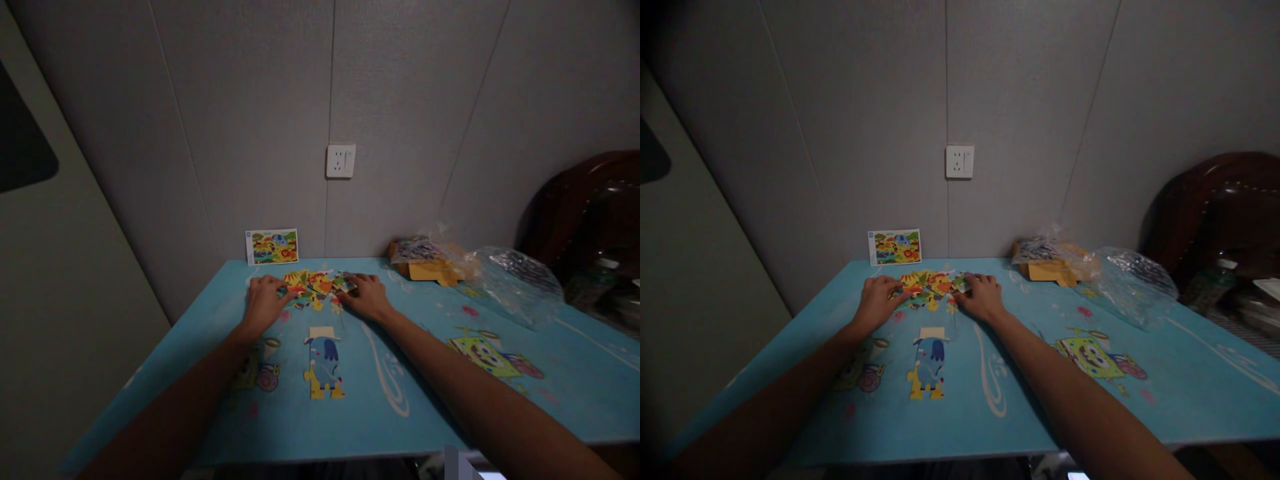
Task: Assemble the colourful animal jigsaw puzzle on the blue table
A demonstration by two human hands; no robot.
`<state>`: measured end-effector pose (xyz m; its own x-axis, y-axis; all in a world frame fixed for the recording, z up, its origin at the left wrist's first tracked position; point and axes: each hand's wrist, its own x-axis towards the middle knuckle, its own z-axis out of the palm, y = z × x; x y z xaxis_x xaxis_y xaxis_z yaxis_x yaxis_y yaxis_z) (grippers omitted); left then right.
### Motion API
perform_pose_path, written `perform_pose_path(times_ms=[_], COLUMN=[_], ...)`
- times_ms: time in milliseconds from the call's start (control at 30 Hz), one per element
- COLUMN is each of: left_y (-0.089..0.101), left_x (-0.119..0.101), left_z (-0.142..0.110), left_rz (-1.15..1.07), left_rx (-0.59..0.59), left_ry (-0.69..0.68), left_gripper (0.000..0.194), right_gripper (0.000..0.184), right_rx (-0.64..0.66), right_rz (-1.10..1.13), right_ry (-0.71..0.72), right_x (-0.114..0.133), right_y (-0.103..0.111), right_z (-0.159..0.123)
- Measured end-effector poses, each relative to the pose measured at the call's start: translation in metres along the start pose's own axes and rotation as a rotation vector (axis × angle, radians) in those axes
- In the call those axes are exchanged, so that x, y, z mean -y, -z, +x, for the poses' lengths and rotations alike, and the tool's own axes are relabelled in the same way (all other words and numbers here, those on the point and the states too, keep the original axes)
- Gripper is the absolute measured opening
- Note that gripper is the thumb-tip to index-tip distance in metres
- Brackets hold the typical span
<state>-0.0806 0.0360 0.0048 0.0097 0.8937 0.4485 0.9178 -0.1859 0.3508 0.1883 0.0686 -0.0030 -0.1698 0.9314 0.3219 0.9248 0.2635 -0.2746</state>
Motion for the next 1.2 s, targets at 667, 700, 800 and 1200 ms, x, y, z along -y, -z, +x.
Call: perform_pose_path(times_ms=[667, 700, 800, 1200], left_y=[-0.001, -0.001, 0.000, -0.004], left_x=[0.005, 0.005, 0.006, 0.014], left_z=[-0.004, -0.004, -0.004, 0.002], left_rz=[0.117, 0.114, 0.102, 0.034], left_rx=[0.165, 0.172, 0.174, 0.123], left_ry=[0.135, 0.136, 0.131, 0.014], left_gripper=[0.036, 0.036, 0.037, 0.031], right_gripper=[0.047, 0.043, 0.037, 0.044], right_rx=[-0.079, -0.074, -0.071, -0.209], right_rz=[-0.020, -0.029, -0.010, 0.258], right_ry=[-0.056, -0.060, -0.074, -0.016], right_x=[0.015, 0.017, 0.018, 0.006], right_y=[-0.001, -0.002, -0.005, -0.007], right_z=[0.000, 0.001, 0.002, 0.006])
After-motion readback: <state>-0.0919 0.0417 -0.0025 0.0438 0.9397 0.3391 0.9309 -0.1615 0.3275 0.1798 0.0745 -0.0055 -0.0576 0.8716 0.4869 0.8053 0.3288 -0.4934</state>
